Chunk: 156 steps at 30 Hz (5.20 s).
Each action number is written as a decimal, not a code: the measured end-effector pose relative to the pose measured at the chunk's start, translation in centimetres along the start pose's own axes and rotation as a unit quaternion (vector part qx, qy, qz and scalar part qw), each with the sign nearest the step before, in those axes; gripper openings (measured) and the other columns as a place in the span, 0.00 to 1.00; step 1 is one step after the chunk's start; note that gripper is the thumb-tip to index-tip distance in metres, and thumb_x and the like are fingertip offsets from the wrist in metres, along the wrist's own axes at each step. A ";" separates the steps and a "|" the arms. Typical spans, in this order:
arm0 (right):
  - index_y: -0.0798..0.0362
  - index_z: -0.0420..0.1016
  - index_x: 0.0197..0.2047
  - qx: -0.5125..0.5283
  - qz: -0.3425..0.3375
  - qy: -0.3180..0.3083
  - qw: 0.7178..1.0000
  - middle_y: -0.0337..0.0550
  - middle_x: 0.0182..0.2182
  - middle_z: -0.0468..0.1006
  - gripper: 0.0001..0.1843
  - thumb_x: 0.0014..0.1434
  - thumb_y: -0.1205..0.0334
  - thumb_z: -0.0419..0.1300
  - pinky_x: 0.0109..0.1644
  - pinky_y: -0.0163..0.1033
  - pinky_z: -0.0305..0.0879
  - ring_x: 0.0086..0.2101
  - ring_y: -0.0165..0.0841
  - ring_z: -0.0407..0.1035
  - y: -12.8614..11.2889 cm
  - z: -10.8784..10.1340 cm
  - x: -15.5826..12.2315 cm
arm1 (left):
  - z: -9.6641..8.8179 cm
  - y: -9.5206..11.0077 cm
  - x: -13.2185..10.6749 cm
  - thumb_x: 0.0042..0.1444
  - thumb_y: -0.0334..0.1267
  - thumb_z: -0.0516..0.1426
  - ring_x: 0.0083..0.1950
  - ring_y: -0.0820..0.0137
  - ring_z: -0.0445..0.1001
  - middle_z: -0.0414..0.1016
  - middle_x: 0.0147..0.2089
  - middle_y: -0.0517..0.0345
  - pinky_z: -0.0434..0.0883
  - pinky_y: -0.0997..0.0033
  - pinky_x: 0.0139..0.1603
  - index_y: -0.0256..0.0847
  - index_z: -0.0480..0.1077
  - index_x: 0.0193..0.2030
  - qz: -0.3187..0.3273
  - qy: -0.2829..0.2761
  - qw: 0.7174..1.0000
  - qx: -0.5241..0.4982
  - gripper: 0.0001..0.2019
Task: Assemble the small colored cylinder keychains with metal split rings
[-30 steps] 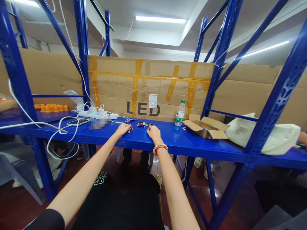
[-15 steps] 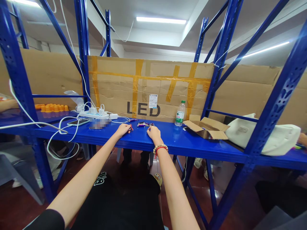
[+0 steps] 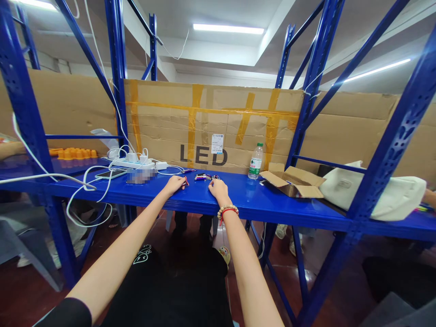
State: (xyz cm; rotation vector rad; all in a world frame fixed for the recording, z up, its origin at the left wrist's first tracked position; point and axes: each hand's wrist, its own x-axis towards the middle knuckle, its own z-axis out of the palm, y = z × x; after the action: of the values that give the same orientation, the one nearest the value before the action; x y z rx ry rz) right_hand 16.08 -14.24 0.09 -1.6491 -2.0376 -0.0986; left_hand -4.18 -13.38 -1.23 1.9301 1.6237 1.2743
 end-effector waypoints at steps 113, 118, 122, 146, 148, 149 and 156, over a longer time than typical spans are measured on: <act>0.51 0.74 0.37 0.005 -0.004 0.003 1.000 0.41 0.37 0.77 0.11 0.54 0.63 0.51 0.40 0.32 0.60 0.40 0.32 0.69 0.2 0.3 0.1 | -0.2 0.5 -0.3 0.50 0.47 0.45 0.29 0.68 0.71 0.72 0.19 0.55 0.63 0.74 0.31 0.36 0.75 0.24 0.004 -0.005 1.000 0.003 0.21; 0.50 0.74 0.37 0.006 -0.006 0.005 1.000 0.41 0.37 0.77 0.11 0.54 0.63 0.51 0.40 0.32 0.60 0.40 0.32 0.69 0.3 0.4 0.2 | -0.2 0.3 -0.2 0.50 0.46 0.45 0.28 0.69 0.70 0.72 0.19 0.55 0.62 0.74 0.31 0.37 0.75 0.24 0.007 -0.006 1.000 0.004 0.21; 0.50 0.74 0.37 0.006 -0.004 0.004 1.000 0.41 0.37 0.77 0.11 0.54 0.63 0.51 0.41 0.32 0.60 0.40 0.32 0.69 0.3 0.4 0.2 | 0.0 0.2 -0.1 0.50 0.46 0.45 0.25 0.70 0.69 0.72 0.18 0.56 0.62 0.74 0.29 0.36 0.75 0.25 0.005 -0.005 1.000 0.002 0.21; 0.50 0.75 0.37 0.006 -0.002 0.002 1.000 0.41 0.37 0.77 0.11 0.54 0.64 0.51 0.40 0.32 0.60 0.39 0.32 0.69 0.2 0.2 0.1 | -0.1 0.2 -0.1 0.50 0.46 0.45 0.28 0.69 0.70 0.72 0.19 0.55 0.63 0.74 0.31 0.37 0.75 0.24 0.006 -0.006 1.000 0.003 0.21; 0.51 0.75 0.37 0.006 -0.003 0.001 1.000 0.42 0.37 0.77 0.12 0.54 0.64 0.51 0.40 0.32 0.60 0.40 0.32 0.69 0.2 0.2 0.1 | -0.1 0.2 -0.1 0.50 0.46 0.45 0.27 0.69 0.70 0.72 0.19 0.55 0.63 0.74 0.30 0.36 0.74 0.24 0.006 -0.005 1.000 0.003 0.21; 0.51 0.75 0.37 0.006 -0.003 0.000 1.000 0.42 0.37 0.76 0.12 0.54 0.64 0.51 0.40 0.32 0.60 0.40 0.32 0.69 0.2 0.2 0.1 | -0.1 0.1 -0.1 0.50 0.46 0.46 0.27 0.69 0.70 0.72 0.19 0.55 0.63 0.74 0.30 0.36 0.74 0.24 0.006 -0.004 1.000 0.002 0.21; 0.50 0.74 0.37 0.003 0.000 -0.002 1.000 0.41 0.37 0.76 0.11 0.55 0.63 0.51 0.41 0.33 0.60 0.40 0.32 0.69 0.1 0.1 0.0 | -0.1 0.3 -0.1 0.50 0.46 0.45 0.28 0.69 0.70 0.72 0.19 0.55 0.63 0.74 0.31 0.36 0.75 0.25 0.002 -0.007 1.000 0.002 0.21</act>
State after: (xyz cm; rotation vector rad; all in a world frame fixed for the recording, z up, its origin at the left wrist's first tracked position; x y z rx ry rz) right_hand 16.14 -14.14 -0.05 -1.6452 -2.0390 -0.0892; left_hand -4.10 -13.63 -1.03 1.9417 1.6175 1.2578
